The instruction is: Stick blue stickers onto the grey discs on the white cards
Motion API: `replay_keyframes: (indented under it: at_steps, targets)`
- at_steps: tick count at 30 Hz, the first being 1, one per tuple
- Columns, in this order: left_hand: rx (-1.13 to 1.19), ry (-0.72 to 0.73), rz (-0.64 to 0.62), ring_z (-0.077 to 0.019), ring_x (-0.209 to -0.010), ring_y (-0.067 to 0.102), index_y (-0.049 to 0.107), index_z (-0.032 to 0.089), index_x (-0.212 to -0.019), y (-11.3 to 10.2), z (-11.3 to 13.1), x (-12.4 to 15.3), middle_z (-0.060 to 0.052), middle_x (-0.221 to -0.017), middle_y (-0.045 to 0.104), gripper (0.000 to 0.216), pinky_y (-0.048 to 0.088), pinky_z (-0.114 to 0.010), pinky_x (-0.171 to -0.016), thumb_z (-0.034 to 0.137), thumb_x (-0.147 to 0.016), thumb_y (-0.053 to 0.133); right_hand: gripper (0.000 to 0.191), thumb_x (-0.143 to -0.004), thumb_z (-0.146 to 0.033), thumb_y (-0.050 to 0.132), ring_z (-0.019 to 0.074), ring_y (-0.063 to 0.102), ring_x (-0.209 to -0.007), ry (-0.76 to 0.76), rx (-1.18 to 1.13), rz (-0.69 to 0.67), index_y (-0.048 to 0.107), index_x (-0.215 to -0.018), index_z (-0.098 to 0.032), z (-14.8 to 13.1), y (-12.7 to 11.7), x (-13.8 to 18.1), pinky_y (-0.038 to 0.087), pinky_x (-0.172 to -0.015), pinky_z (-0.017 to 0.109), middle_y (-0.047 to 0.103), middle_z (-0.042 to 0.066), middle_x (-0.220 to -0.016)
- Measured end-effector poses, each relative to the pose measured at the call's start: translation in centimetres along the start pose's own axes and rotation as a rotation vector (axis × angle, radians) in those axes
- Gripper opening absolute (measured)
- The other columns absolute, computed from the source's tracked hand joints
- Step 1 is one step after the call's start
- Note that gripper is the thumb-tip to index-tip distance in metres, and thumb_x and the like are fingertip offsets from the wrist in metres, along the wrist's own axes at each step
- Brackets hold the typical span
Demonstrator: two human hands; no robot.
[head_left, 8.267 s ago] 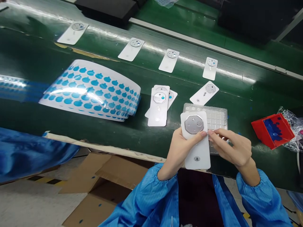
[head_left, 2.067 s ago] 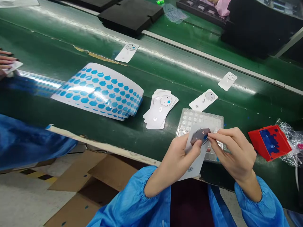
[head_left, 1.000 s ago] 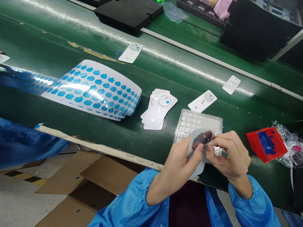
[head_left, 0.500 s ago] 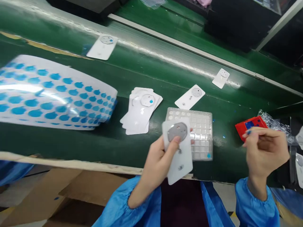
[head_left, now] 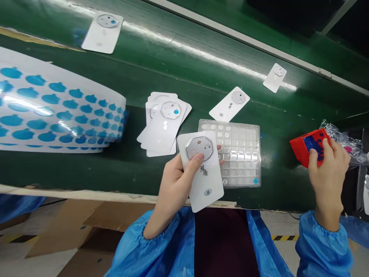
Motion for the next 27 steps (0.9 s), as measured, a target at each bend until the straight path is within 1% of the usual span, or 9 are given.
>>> replay_keyframes:
  at_steps: [2, 4, 5, 7, 10, 15, 20, 24, 27]
  targets:
    - [-0.006, 0.004, -0.007, -0.0379, -0.107, 0.083, 0.076, 0.014, -0.126, 0.0, -0.1, -0.1, -0.019, -0.135, 0.079, 0.051, 0.072, -0.039, -0.075, 0.058, -0.101, 0.068, 0.039, -0.102, -0.035, 0.069, 0.0443, 0.057, -0.140, -0.098, -0.069, 0.015, 0.073, -0.138, -0.022, -4.5, -0.3, -0.7, 0.051, -0.111, 0.060, 0.063, 0.024, -0.149]
    - [-0.005, 0.004, -0.013, -0.0379, -0.106, 0.083, 0.076, 0.013, -0.127, 0.0, -0.3, -0.2, -0.020, -0.135, 0.079, 0.051, 0.071, -0.039, -0.072, 0.057, -0.101, 0.069, 0.035, -0.105, -0.028, 0.065, 0.0351, 0.067, -0.125, -0.222, -0.280, -0.082, 0.070, -0.139, -0.027, -10.3, 0.5, -1.3, 0.059, -0.099, 0.051, 0.070, 0.016, -0.134]
    - [0.001, 0.004, -0.016, -0.0376, -0.105, 0.083, 0.076, 0.013, -0.127, -0.1, -0.5, -0.3, -0.019, -0.133, 0.080, 0.051, 0.071, -0.038, -0.070, 0.056, -0.101, 0.070, 0.034, -0.106, -0.026, 0.061, 0.0291, 0.071, -0.117, -0.310, -0.405, -0.203, 0.069, -0.140, -0.028, -13.6, 1.6, -1.4, 0.062, -0.090, 0.042, 0.071, 0.012, -0.127]
    - [0.017, 0.003, -0.024, -0.0373, -0.101, 0.084, 0.076, 0.013, -0.127, -0.2, -0.9, -0.4, -0.019, -0.126, 0.082, 0.053, 0.070, -0.038, -0.068, 0.057, -0.100, 0.071, 0.028, -0.108, -0.023, 0.057, 0.0220, 0.072, -0.103, -0.433, -0.514, -0.312, 0.071, -0.132, -0.028, -18.9, 3.0, -1.7, 0.059, -0.077, 0.032, 0.073, 0.008, -0.117]
    - [0.017, 0.005, -0.038, -0.0368, -0.095, 0.085, 0.077, 0.013, -0.125, -0.3, -1.5, -0.7, -0.017, -0.111, 0.086, 0.054, 0.069, -0.037, -0.067, 0.060, -0.097, 0.074, 0.021, -0.109, -0.023, 0.057, 0.0174, 0.070, -0.089, -0.513, -0.483, -0.390, 0.073, -0.122, -0.023, -23.1, 5.3, -2.3, 0.048, -0.060, 0.027, 0.073, 0.006, -0.112]
    - [0.024, 0.021, -0.055, -0.0348, -0.088, 0.084, 0.078, 0.013, -0.118, -0.4, -2.1, -1.1, -0.016, -0.107, 0.086, 0.054, 0.068, -0.037, -0.068, 0.062, -0.096, 0.074, 0.014, -0.109, -0.028, 0.060, 0.0153, 0.065, -0.078, -0.504, -0.397, -0.420, 0.072, -0.111, -0.020, -23.8, 7.4, -3.4, 0.036, -0.054, 0.027, 0.072, 0.005, -0.105]
    - [0.085, -0.001, -0.095, -0.0336, -0.086, 0.084, 0.076, 0.015, -0.118, 0.0, -1.7, -1.0, -0.013, -0.095, 0.086, 0.050, 0.067, -0.038, -0.072, 0.060, -0.097, 0.073, 0.020, -0.110, -0.023, 0.054, 0.0158, 0.065, -0.078, -0.529, -0.436, -0.380, 0.071, -0.100, -0.019, -24.1, 6.1, -3.5, 0.038, -0.056, 0.027, 0.072, 0.004, -0.094]
    - [0.082, 0.028, -0.096, -0.0297, -0.080, 0.082, 0.076, 0.016, -0.112, 0.3, -0.7, -0.4, -0.010, -0.091, 0.085, 0.040, 0.064, -0.034, -0.068, 0.054, -0.100, 0.070, 0.013, -0.106, -0.018, 0.062, 0.0135, 0.068, -0.076, -0.355, -0.857, -0.298, 0.072, -0.098, -0.021, -23.6, 2.4, -3.4, 0.052, -0.061, 0.024, 0.075, 0.002, -0.092]
    - [0.019, 0.105, -0.053, -0.0248, -0.072, 0.077, 0.076, 0.016, -0.103, 0.3, 0.1, -0.1, -0.007, -0.084, 0.081, 0.034, 0.060, -0.030, -0.064, 0.049, -0.102, 0.067, 0.006, -0.100, -0.021, 0.072, 0.0146, 0.074, -0.078, -0.099, -1.174, -0.414, 0.076, -0.105, -0.023, -23.0, 2.0, -2.6, 0.061, -0.061, 0.024, 0.078, 0.002, -0.097]
Point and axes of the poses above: each hand's wrist, its own x-axis away from the middle knuckle, its own y-axis out of the palm, z = x × y, the point moved 9 cm from there along -x, towards the middle knuckle
